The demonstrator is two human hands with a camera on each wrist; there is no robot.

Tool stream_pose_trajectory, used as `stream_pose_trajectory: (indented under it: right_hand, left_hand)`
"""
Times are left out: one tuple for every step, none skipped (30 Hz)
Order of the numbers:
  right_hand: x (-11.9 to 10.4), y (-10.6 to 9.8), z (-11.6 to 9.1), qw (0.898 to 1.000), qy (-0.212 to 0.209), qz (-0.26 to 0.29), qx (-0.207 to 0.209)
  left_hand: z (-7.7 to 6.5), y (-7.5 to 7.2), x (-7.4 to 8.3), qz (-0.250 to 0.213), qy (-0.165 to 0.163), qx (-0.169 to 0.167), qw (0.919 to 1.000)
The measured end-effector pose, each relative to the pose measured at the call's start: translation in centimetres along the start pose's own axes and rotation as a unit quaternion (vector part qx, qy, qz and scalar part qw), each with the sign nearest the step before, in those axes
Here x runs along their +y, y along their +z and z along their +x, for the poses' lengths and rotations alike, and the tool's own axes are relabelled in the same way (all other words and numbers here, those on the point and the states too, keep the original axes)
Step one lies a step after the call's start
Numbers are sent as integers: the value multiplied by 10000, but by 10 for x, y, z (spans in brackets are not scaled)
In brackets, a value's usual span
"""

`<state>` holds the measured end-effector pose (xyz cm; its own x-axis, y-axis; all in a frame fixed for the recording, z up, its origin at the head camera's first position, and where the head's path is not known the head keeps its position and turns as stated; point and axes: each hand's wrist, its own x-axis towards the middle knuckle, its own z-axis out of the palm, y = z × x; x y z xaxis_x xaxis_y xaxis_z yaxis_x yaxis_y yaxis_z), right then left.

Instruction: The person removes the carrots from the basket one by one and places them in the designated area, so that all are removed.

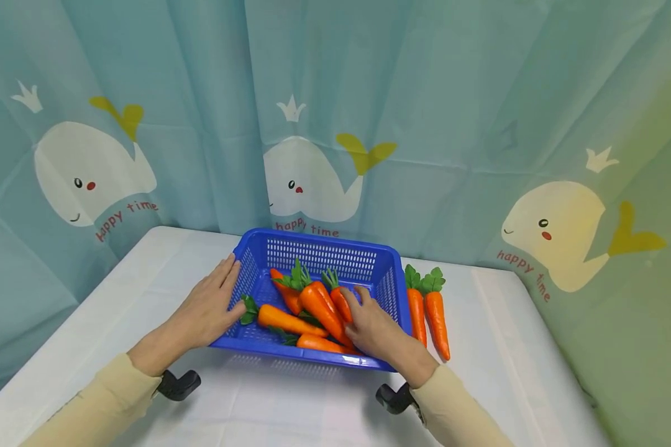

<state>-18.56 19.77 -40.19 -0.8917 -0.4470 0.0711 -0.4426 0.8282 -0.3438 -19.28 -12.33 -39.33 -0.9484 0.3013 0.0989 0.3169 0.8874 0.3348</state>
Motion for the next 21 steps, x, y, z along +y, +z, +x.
stream_pose_trajectory:
  right_hand:
    - [1, 1, 0, 10000, -26, -8, 2]
    - [1, 3, 0, 10000, -58, -15, 5]
    - [2, 4, 0, 10000, -77, -25, -9]
    - [3, 5, 0, 9999, -116, -54, -16]
    - [3, 6, 0, 9999, -134, -75, -30]
    - [4, 6, 0, 9999, -146, -79, -41]
    - [4, 7, 0, 9998, -152, -83, -68]
    - [4, 7, 0, 9998, -184, -71, -79]
    - [4, 7, 0, 9997, -194, -60, -119]
    - [5, 7, 0, 9996, -210, -50, -156]
    - [5, 7, 0, 9995, -235, -55, -192]
    - [5, 7, 1, 9994, -269, -52, -225]
    - [6, 7, 1, 9991, -320, -58, -261]
    - [6, 6, 1, 9988, -375, -68, -292]
    - [7, 6, 1, 9984, -448, -119, -317]
    - [7, 6, 1, 9980, -517, -138, -348]
    - [8, 5, 1, 9974, -609, -156, -358]
    - [8, 5, 1, 9967, -700, -182, -364]
    - [9, 5, 1, 9961, -781, -211, -363]
    - [9, 5, 1, 9955, -851, -245, -350]
    - [9, 5, 1, 9951, -889, -265, -353]
  left_hand:
    - [0, 1, 0, -11, 5, -2, 10000]
    - [1, 1, 0, -19, 10, -7, 10000]
    - [1, 1, 0, -23, 14, -11, 10000]
    - [1, 2, 0, -21, 13, -24, 10000]
    - [1, 2, 0, -30, 12, -20, 10000]
    - [1, 2, 0, -29, 19, -12, 10000]
    - [1, 2, 0, -28, 6, -24, 10000]
    - [1, 2, 1, -25, 9, -22, 10000]
    - [1, 2, 1, -25, 1, -36, 10000]
    - [1, 2, 0, -28, 5, -37, 10000]
    - [1, 2, 1, -38, -1, -41, 10000]
    - [1, 2, 0, -33, -4, -59, 10000]
    - [2, 2, 0, -37, -12, -75, 10000]
    - [2, 2, 0, -45, 3, -59, 10000]
    - [2, 2, 0, -49, -9, -72, 10000]
    - [2, 2, 0, -52, -9, -71, 10000]
    - [2, 2, 0, -50, -11, -71, 10000]
    - [2, 2, 0, -47, -12, -70, 10000]
    - [3, 2, 0, -47, -17, -68, 10000]
    - [2, 2, 0, -51, -24, -70, 10000]
    - [2, 2, 0, -48, -37, -85, 9999]
